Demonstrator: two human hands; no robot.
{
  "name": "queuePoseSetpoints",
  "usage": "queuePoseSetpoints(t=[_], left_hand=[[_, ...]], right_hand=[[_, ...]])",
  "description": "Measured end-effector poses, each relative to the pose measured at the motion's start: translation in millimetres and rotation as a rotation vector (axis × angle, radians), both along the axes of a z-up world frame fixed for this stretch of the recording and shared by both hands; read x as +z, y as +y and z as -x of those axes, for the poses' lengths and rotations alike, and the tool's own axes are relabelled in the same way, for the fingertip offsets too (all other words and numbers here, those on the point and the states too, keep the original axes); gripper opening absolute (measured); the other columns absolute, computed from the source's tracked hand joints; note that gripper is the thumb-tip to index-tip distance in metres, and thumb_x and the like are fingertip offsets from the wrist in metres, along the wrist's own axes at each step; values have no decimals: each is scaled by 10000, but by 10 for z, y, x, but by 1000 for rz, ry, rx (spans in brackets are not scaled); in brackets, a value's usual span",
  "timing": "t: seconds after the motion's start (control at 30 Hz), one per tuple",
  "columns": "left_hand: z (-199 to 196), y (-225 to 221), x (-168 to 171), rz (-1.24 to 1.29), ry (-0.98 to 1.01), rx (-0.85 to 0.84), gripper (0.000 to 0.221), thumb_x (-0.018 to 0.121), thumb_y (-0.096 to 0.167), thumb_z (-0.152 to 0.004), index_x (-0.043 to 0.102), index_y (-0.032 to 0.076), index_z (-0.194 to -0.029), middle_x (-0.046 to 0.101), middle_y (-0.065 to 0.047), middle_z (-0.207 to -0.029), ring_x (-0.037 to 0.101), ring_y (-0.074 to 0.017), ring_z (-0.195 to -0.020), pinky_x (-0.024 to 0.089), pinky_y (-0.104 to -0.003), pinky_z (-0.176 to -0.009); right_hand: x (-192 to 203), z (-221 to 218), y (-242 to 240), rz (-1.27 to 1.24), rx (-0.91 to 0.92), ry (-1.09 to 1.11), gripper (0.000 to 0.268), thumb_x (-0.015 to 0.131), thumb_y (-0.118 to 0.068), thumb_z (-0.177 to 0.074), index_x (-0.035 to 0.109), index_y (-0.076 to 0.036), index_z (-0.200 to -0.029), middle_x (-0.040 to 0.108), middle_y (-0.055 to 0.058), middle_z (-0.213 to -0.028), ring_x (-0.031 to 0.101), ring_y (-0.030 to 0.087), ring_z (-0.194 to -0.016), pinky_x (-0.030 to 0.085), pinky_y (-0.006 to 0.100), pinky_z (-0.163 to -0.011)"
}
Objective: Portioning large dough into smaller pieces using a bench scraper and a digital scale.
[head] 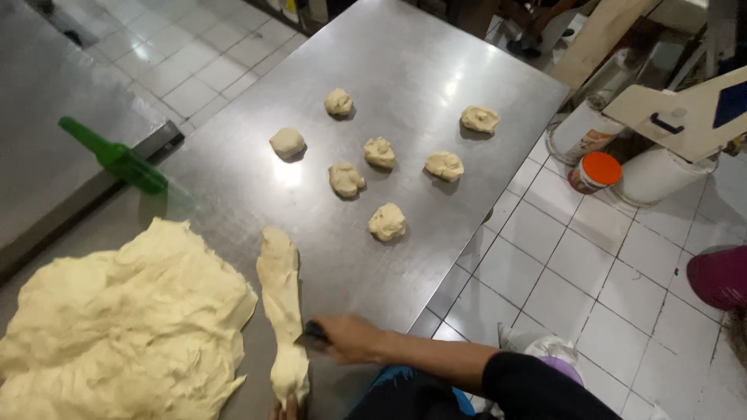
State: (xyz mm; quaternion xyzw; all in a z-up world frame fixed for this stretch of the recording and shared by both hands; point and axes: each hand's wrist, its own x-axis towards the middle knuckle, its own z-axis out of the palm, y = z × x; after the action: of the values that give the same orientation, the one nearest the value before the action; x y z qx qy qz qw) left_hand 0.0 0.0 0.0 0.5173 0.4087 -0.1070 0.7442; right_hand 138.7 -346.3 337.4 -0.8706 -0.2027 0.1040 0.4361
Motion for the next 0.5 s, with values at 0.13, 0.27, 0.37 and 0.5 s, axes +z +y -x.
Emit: queuePoseSetpoints(t=[0.13, 0.27, 0.37, 0.5], left_hand=[[-145, -178, 221, -346, 270, -118, 406, 678, 158, -1009, 539, -66, -1318, 711, -182, -1088, 682, -263, -1042, 559, -392, -894], [41, -233, 133, -416, 70, -101, 402, 724, 150, -944, 606, -85, -1247, 736, -207, -1067, 711, -284, -1021, 576, -397, -878], [34, -331, 480, -516, -211, -102, 398, 794, 142, -847, 708, -110, -1142, 775, -242, -1035, 755, -315, -990, 600, -404, -855], [-115, -737, 1687, -975, 118, -437, 387, 722, 366, -905, 773, 115, -1195, 782, -163, -1092, 734, -342, -1000, 555, -432, -871]], right_hand=[[61, 162, 615, 112, 248, 19, 428, 703, -185, -876, 514, -11, -1218, 681, 268, -806, 667, 501, -765, 521, 588, -663], [-375, 282, 993, 253, 282, -97, 372, 678, -169, -948, 516, 8, -1232, 697, 236, -856, 711, 449, -751, 571, 545, -603], [-171, 373, 1096, 305, 238, -128, 278, 681, -217, -990, 545, -12, -1119, 697, 233, -850, 711, 437, -752, 564, 550, -611], [-170, 185, 1287, 266, 241, -18, 470, 777, -279, -752, 543, 1, -1048, 687, 225, -829, 699, 414, -757, 561, 535, -629]])
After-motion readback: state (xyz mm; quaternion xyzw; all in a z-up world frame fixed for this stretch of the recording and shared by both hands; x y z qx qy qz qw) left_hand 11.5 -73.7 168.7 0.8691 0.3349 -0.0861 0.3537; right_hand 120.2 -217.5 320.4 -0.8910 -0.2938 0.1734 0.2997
